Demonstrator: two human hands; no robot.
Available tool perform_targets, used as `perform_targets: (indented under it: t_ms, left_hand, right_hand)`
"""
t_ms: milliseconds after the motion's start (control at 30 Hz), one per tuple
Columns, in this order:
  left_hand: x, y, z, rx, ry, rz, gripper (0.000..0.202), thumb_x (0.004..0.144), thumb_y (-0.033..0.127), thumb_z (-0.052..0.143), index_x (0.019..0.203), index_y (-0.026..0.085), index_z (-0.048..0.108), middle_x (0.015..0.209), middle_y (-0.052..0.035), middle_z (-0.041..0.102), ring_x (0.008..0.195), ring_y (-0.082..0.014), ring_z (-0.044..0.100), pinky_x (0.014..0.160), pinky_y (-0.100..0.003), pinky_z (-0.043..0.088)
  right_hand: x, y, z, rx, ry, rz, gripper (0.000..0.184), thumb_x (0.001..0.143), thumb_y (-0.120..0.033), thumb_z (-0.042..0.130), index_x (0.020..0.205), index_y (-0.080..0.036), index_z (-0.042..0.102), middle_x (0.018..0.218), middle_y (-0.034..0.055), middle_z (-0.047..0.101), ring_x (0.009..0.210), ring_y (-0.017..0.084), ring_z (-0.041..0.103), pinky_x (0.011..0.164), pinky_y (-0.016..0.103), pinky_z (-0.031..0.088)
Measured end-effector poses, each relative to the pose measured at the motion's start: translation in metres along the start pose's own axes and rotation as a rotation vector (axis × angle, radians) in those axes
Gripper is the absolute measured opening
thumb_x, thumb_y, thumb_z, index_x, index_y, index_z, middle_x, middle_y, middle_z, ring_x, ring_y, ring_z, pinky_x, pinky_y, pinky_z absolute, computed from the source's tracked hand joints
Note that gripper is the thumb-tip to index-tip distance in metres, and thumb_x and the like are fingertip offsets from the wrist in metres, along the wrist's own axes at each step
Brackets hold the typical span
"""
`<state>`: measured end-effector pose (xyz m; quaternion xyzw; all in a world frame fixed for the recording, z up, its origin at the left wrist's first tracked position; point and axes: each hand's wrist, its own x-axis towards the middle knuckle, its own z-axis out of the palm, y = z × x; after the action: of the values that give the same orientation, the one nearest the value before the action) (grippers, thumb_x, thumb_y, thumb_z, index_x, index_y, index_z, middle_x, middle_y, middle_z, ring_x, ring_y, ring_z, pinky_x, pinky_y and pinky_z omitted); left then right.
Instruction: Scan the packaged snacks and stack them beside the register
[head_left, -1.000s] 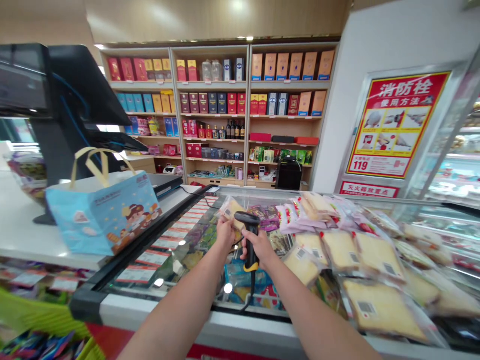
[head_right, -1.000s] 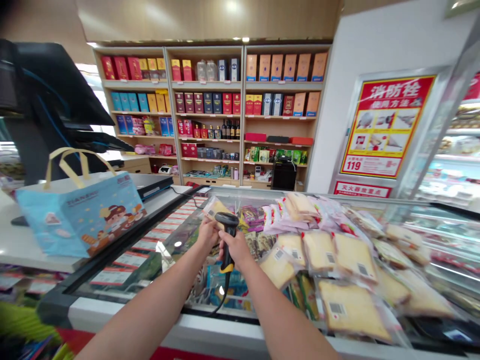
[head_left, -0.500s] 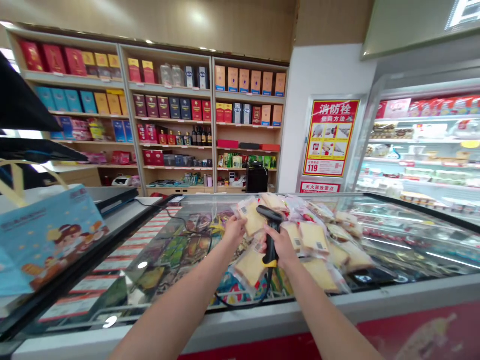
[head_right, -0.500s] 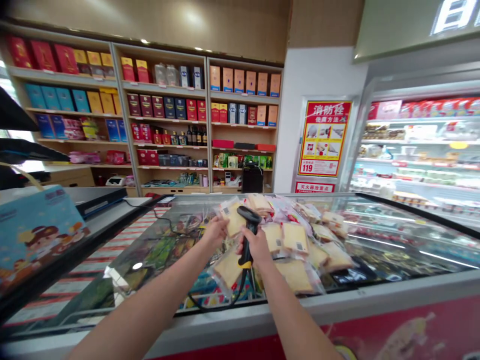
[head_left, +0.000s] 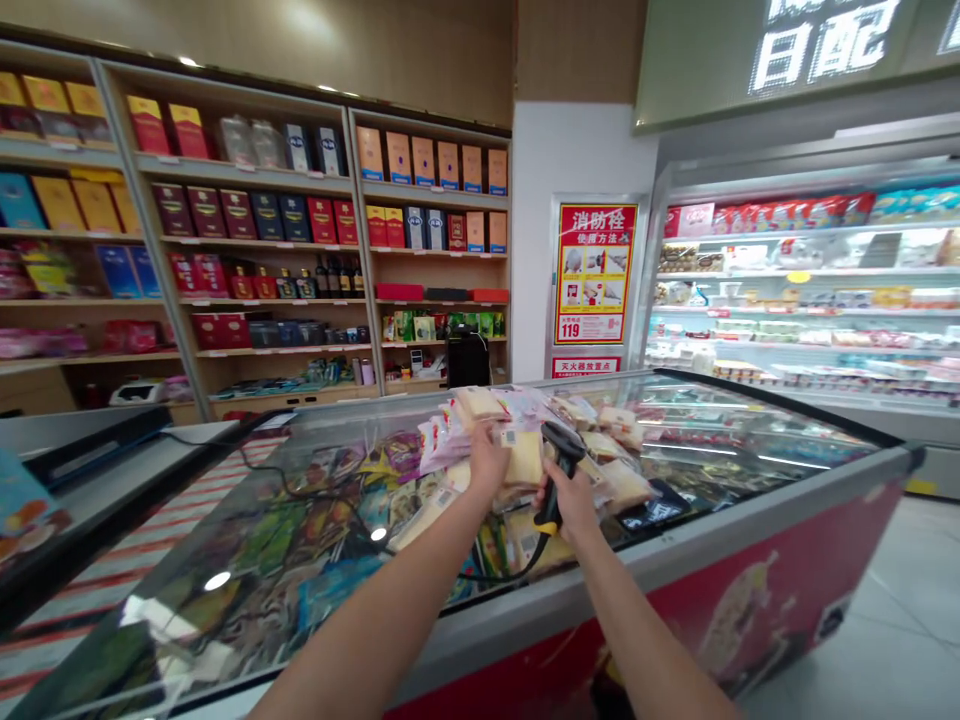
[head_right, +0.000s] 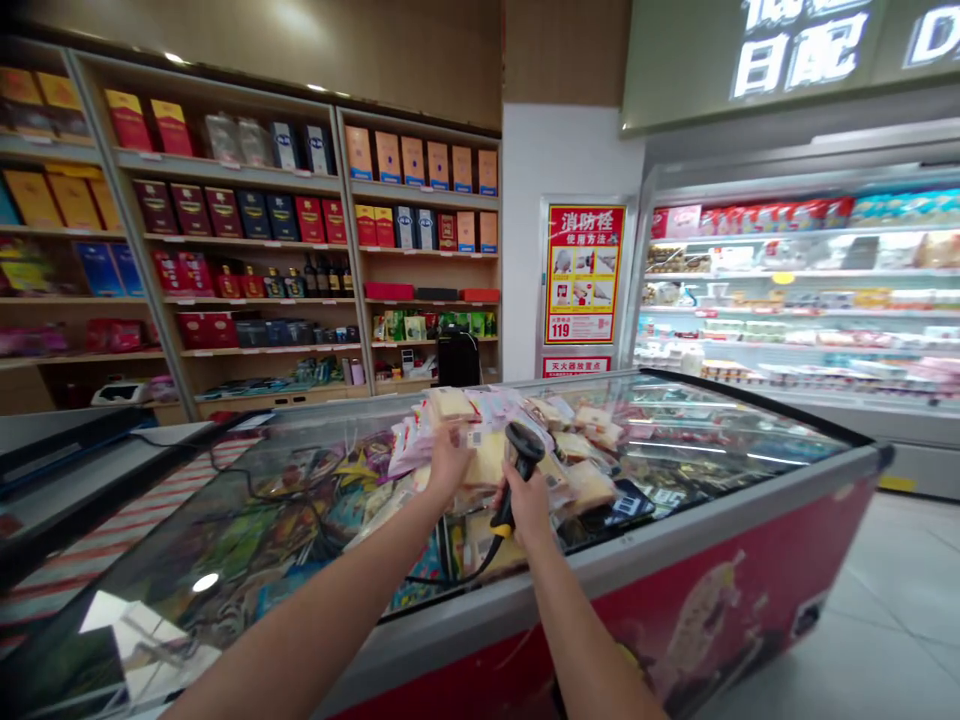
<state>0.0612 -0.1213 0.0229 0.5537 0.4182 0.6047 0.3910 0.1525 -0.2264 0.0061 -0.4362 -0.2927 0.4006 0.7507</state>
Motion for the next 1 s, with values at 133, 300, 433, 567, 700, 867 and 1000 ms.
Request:
perform_targets:
  t_ms: [133, 300, 433, 567, 700, 867, 1000]
  left_hand:
    - [-0.016, 0.007, -0.037, 0.263, -0.098, 0.413, 0.037, 0.061, 0.007, 0.070, 0.094, 0.021, 0.063, 0.116, -0.0101, 0.062, 0.121, -0.0274, 0.053, 0.109, -0.043, 0.037]
    - [-0.053, -0.006, -0.137, 0.816, -0.317, 0.525, 0.071, 0.070, 0.044, 0.070, 0.135, 0.021, 0.050, 0.150, -0.0154, 0.040, 0.138, -0.0333, 0.038, 0.114, -0.048, 0.030]
    - [-0.076, -0.018, -0.188, 1.228, -0.479, 0.224, 0.101, 0.065, 0.049, 0.069, 0.152, 0.017, 0.028, 0.156, -0.0217, 0.028, 0.143, -0.0384, 0.029, 0.111, -0.053, 0.030]
    - [-0.082, -0.015, -0.165, 1.416, -0.570, 0.136, 0.099, 0.065, 0.043, 0.068, 0.153, 0.022, 0.027, 0.159, -0.0177, 0.022, 0.145, -0.0365, 0.023, 0.111, -0.056, 0.026]
    - [-0.074, -0.018, -0.123, 1.415, -0.505, 0.168, 0.094, 0.068, 0.048, 0.067, 0.151, 0.019, 0.034, 0.159, -0.0196, 0.022, 0.143, -0.0363, 0.030, 0.110, -0.051, 0.029]
    - [-0.060, -0.032, -0.094, 1.370, -0.429, 0.203, 0.085, 0.073, 0.053, 0.064, 0.148, 0.020, 0.039, 0.158, -0.0202, 0.023, 0.140, -0.0375, 0.034, 0.108, -0.052, 0.031]
    - [-0.046, -0.031, -0.077, 1.346, -0.429, 0.223, 0.082, 0.076, 0.050, 0.064, 0.147, 0.019, 0.039, 0.158, -0.0216, 0.023, 0.137, -0.0376, 0.038, 0.107, -0.049, 0.032]
  right_hand:
    - [0.001, 0.005, -0.003, 0.051, -0.027, 0.014, 0.039, 0.060, -0.048, 0.078, 0.071, -0.022, 0.050, 0.046, -0.0071, 0.052, 0.033, 0.012, 0.048, 0.033, 0.025, 0.043]
    - [0.002, 0.009, -0.003, 0.104, -0.075, 0.003, 0.039, 0.059, -0.046, 0.079, 0.074, -0.023, 0.052, 0.047, -0.0075, 0.052, 0.034, 0.012, 0.048, 0.035, 0.026, 0.043]
    - [0.005, 0.017, -0.004, 0.099, -0.131, -0.016, 0.034, 0.065, -0.046, 0.075, 0.069, -0.023, 0.051, 0.044, -0.0070, 0.050, 0.032, 0.013, 0.047, 0.036, 0.028, 0.042]
    - [0.011, 0.025, -0.004, 0.094, -0.169, -0.027, 0.032, 0.067, -0.044, 0.074, 0.069, -0.023, 0.051, 0.046, -0.0065, 0.052, 0.032, 0.014, 0.048, 0.036, 0.028, 0.041]
    - [0.024, 0.026, -0.004, 0.103, -0.212, 0.002, 0.034, 0.064, -0.045, 0.075, 0.073, -0.021, 0.053, 0.048, -0.0065, 0.054, 0.034, 0.012, 0.049, 0.035, 0.026, 0.040]
    - [0.049, 0.021, -0.007, 0.087, -0.247, 0.046, 0.040, 0.060, -0.048, 0.076, 0.077, -0.018, 0.055, 0.049, -0.0063, 0.056, 0.033, 0.009, 0.047, 0.035, 0.024, 0.042]
    - [0.067, 0.015, -0.008, 0.095, -0.250, 0.055, 0.043, 0.056, -0.046, 0.079, 0.078, -0.019, 0.055, 0.048, -0.0069, 0.055, 0.034, 0.009, 0.047, 0.035, 0.023, 0.044]
